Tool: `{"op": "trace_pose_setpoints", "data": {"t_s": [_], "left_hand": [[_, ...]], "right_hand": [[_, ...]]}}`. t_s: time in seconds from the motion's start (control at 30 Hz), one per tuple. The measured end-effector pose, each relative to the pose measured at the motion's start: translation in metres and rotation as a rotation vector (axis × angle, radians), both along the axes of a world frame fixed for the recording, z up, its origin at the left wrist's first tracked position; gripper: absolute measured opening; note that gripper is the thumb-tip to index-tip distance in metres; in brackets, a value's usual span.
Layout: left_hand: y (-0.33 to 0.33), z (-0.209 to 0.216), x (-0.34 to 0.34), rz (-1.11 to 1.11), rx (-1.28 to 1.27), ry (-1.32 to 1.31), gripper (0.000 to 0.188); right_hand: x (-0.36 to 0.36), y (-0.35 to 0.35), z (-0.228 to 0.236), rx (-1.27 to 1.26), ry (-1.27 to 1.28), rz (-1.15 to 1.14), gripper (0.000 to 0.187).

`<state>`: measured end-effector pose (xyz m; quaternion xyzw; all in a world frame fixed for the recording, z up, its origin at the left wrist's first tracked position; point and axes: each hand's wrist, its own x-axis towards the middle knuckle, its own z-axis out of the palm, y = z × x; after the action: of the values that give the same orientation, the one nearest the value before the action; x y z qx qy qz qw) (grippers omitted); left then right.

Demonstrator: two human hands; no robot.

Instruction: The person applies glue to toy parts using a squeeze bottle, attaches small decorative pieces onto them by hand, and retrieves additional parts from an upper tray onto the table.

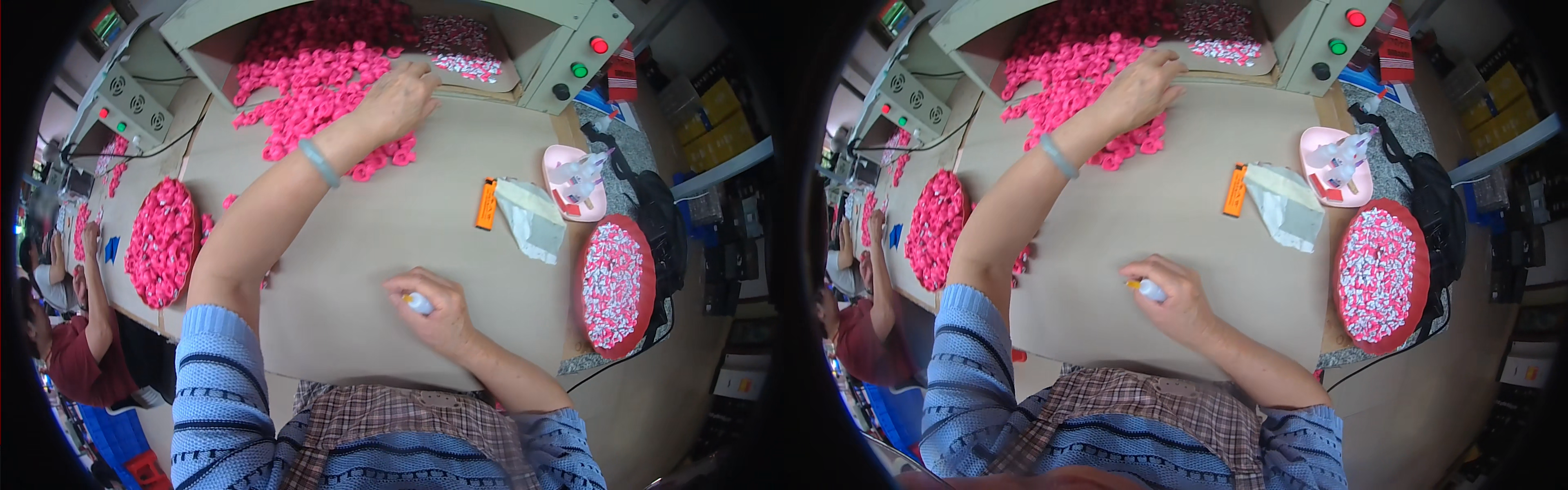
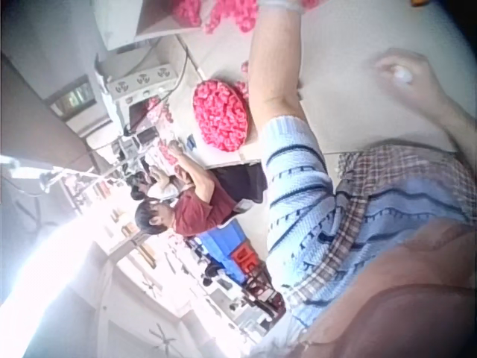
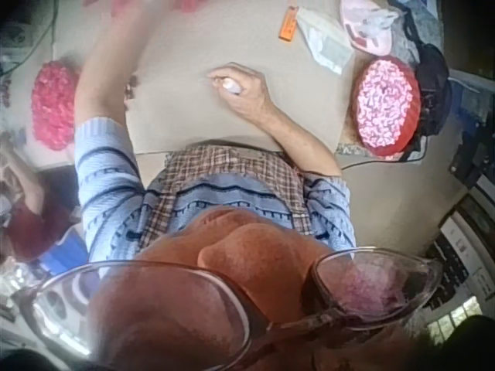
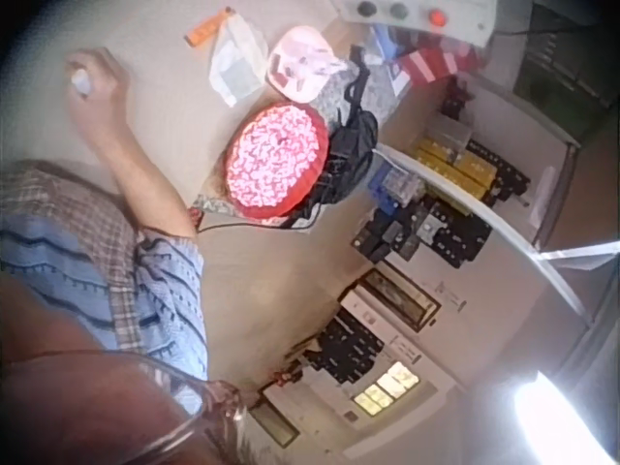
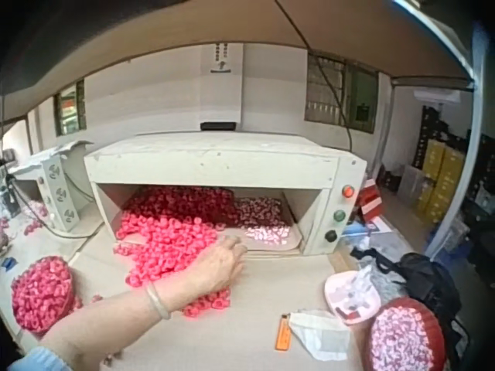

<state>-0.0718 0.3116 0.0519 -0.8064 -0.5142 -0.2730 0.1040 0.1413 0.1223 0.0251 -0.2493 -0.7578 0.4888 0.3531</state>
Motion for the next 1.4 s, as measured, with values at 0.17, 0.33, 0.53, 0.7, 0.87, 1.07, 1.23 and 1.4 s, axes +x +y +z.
{"op": "trace_pose_setpoints", "data": {"t_s": [0.17,0.33,0.53,0.7,0.87,1.07,1.23,1.4], "left_hand": [[0.090,-0.005,0.024,0.258,-0.168,0.156,0.049],[0.143,-0.026,0.045,0.318,-0.249,0.174,0.065],[0.178,-0.038,0.053,0.253,-0.326,0.116,0.065],[0.195,-0.044,0.049,0.119,-0.357,0.116,0.063],[0.200,-0.046,0.046,0.128,-0.294,-0.015,0.051],[0.202,-0.026,0.043,0.214,-0.562,-0.154,0.054],[0.216,-0.033,0.039,0.221,-0.518,-0.254,0.044],[0.228,-0.029,0.040,0.218,-0.529,-0.695,0.032]], "right_hand": [[0.004,0.004,0.002,-0.048,0.014,0.038,0.029],[0.009,0.014,0.007,-0.102,0.066,0.004,0.026],[0.015,0.018,0.006,-0.195,0.055,0.068,0.033],[0.012,0.018,0.002,-0.225,0.041,0.081,0.036],[0.010,0.020,-0.003,-0.242,0.043,0.079,0.039],[0.010,0.022,-0.005,-0.274,0.032,0.073,0.038],[0.011,0.022,-0.006,-0.279,0.022,0.106,0.039],[0.011,0.022,-0.009,-0.275,-0.022,0.141,0.040]]}}
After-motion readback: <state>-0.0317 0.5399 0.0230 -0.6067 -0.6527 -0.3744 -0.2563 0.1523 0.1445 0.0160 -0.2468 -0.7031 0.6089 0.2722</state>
